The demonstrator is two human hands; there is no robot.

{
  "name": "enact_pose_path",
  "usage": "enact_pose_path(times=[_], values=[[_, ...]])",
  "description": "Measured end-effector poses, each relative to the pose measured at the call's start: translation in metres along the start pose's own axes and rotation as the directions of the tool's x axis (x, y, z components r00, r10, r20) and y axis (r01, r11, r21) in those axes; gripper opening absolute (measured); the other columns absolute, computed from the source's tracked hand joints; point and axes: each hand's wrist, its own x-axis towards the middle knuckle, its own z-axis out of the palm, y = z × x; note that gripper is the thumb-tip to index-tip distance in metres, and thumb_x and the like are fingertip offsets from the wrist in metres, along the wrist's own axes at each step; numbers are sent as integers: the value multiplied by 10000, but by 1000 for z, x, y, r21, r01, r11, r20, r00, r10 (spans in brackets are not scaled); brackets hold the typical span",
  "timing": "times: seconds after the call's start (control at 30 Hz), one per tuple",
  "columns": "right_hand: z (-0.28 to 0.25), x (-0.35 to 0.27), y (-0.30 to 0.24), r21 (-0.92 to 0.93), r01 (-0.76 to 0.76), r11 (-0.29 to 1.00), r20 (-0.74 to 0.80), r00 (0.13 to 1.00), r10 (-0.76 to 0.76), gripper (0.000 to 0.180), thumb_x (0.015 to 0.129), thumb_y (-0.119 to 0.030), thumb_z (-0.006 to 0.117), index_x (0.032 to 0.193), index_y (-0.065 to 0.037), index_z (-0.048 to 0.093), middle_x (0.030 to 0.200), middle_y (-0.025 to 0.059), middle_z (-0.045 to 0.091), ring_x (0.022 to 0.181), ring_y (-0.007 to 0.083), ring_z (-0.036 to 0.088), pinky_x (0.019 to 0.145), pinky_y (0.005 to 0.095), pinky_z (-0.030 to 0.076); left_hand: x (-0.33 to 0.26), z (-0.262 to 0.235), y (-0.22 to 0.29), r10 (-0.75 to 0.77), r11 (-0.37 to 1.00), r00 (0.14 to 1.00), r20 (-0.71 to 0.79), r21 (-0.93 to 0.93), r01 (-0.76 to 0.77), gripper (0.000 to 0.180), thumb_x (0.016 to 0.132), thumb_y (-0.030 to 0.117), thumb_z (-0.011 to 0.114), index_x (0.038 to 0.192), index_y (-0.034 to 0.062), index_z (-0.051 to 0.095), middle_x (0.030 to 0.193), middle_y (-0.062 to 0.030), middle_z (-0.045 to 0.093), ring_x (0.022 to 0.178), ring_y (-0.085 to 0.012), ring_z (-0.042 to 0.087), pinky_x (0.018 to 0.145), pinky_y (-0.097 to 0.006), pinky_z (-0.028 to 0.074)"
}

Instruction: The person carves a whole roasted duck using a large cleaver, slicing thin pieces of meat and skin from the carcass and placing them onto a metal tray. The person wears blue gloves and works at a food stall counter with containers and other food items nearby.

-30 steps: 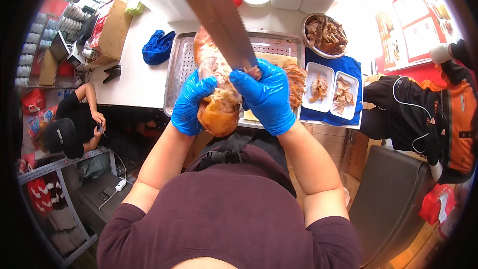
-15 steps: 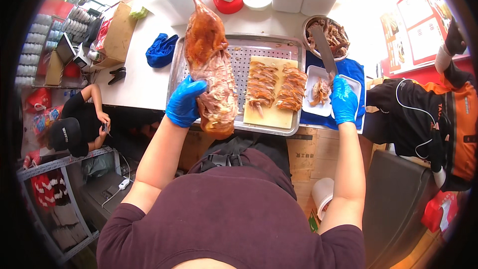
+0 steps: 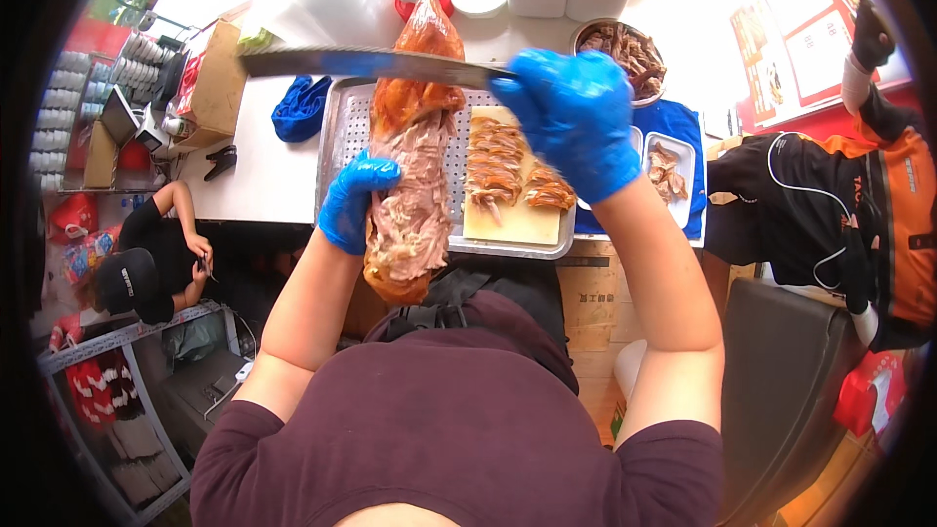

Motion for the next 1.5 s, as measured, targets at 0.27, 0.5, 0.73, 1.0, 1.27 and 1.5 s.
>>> enact_pose_path(times=[0.27,0.5,0.73,1.0,1.27,1.5], values=[[-3,-38,42,-56,39,998,172,985,-29,202,871,-245,684,732,-140,581,627,85,552,546,291,541,537,384,418,-23,5,17,7,999,999,34,-32,-6,601,749,81,674,1318,-13,506,1084,-87,667,1010,-180,649,897,-316,521],[22,4,3,23,191,981,231,954,-191,264,851,-336,682,735,-138,551,606,72,531,539,288,560,524,380,415,-24,8,25,32,998,994,107,53,-38,523,779,77,685,1274,-22,548,1093,-82,664,959,-155,651,878,-285,516],[24,14,-17,52,131,990,312,940,-141,562,744,-647,675,826,-93,633,564,92,511,506,307,567,511,371,431,-16,28,23,-1,979,996,90,204,-17,685,762,107,726,1383,-11,458,1274,-103,588,1145,-204,577,1016,-344,448],[33,8,-29,-38,-111,993,346,931,117,454,682,-558,802,760,-120,712,537,83,577,466,263,580,508,324,461,-1,33,12,168,931,986,-12,332,-155,481,799,-9,685,1261,14,554,1067,-58,641,964,-157,630,875,-294,523],[32,-1,-41,-133,-188,973,396,890,226,615,722,-707,675,661,-96,632,579,140,599,521,289,624,507,359,479,32,11,-21,381,652,921,-76,729,-209,411,785,8,735,1177,1,611,1030,-78,676,938,-157,644,847,-293,536],[28,-18,-39,-10,-475,880,501,759,416,613,789,-688,619,688,-87,682,662,155,649,593,297,651,541,375,493,49,22,-25,327,665,945,-11,713,-222,267,830,88,723,1070,2,642,1007,-70,667,864,-119,621,769,-292,542]])
